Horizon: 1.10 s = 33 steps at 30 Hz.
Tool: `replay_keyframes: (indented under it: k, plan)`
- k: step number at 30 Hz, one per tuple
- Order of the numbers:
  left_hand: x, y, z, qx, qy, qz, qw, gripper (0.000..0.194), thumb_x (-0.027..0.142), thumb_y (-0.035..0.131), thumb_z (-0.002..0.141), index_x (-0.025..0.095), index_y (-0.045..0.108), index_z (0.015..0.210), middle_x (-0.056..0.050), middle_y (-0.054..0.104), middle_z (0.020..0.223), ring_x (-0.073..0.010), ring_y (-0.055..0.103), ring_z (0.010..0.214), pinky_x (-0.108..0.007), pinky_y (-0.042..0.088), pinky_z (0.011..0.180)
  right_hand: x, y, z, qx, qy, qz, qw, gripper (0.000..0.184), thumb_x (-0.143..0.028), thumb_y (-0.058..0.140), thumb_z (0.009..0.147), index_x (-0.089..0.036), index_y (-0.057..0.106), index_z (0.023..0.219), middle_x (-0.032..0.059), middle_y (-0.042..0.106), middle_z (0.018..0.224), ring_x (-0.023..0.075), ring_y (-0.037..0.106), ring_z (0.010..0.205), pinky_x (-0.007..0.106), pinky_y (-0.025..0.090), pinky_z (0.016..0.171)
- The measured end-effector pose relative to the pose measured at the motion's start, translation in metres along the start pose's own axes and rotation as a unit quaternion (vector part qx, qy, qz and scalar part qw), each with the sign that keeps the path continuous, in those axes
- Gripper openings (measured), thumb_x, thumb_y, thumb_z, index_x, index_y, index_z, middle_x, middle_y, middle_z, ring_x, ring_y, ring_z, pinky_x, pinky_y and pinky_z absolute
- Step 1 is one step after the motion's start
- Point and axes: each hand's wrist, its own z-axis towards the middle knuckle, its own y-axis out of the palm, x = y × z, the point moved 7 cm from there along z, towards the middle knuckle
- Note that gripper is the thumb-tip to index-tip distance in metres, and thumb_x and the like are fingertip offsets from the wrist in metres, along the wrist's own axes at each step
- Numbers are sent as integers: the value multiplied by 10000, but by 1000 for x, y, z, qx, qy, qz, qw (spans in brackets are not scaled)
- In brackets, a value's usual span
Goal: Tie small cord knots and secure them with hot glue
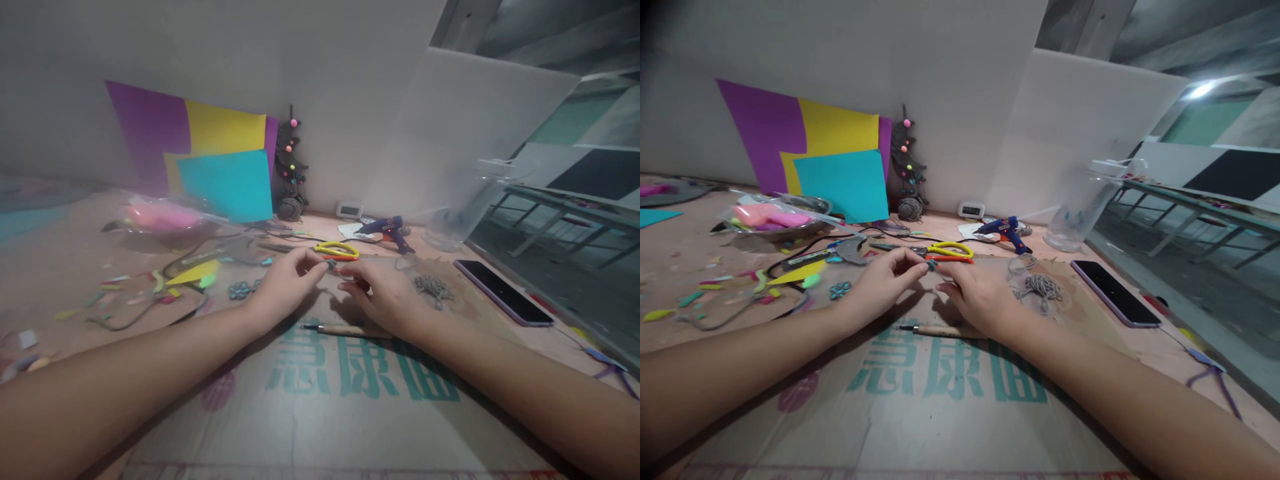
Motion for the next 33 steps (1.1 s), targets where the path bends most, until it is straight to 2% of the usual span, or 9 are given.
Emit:
replay_keyframes:
  k: [5,8,10,12,15,17,25,29,33]
  plan:
    - [0,0,0,0,-6,-2,1000,165,339,576,850,175,594,839,-15,643,828,-169,591,769,-288,442,708,0,-2,0,22,-36,-7,999,197,-290,570,909,-155,597,1050,98,727,936,213,688,840,321,531,728]
    - [2,-1,0,5,-13,-1,1000,156,329,573,854,175,596,852,-17,650,849,-170,595,772,-293,441,712,6,1,1,-2,28,41,999,362,-375,697,807,-160,561,1065,114,700,983,248,672,895,371,541,762]
    - [5,-2,-1,10,-9,2,1000,146,318,573,854,175,600,849,-14,649,844,-169,593,772,-292,437,713,13,8,0,-17,108,121,987,332,-363,713,787,-186,542,1010,91,681,967,240,663,893,389,544,775]
    - [6,-3,-1,11,-4,8,1000,140,309,576,852,173,605,840,-12,647,830,-168,589,772,-290,434,714,19,19,-2,-24,184,253,949,249,-308,686,804,-207,504,941,57,657,934,209,658,894,377,548,792]
    - [8,-3,-3,9,5,20,1000,144,309,574,853,171,607,831,-11,640,815,-167,585,770,-288,431,712,22,38,-6,-37,261,439,859,201,-238,622,828,-221,453,935,16,632,878,159,662,810,332,565,734]
    - [7,-3,-3,9,11,25,1000,149,313,574,854,170,609,833,-11,638,812,-166,583,769,-287,431,711,23,43,-8,-45,286,465,837,176,-218,565,852,-220,463,995,0,625,835,140,648,720,298,554,645]
    - [3,-1,-1,2,16,28,999,157,321,569,859,171,610,844,-16,647,840,-169,590,786,-286,438,719,33,22,-3,-8,197,170,965,249,-261,628,843,-187,566,1073,18,614,791,152,565,672,278,441,588]
    - [4,-2,-1,3,12,32,999,150,319,571,857,176,611,833,-11,650,837,-168,592,788,-287,436,726,30,16,-1,19,115,108,987,78,-259,576,895,-200,615,926,37,667,821,152,590,697,266,436,603]
    - [4,-2,-1,3,7,32,999,146,319,575,853,178,610,832,-9,650,834,-167,589,779,-288,437,722,22,11,0,22,67,84,994,124,-247,557,911,-200,650,844,33,711,800,156,636,710,267,463,650]
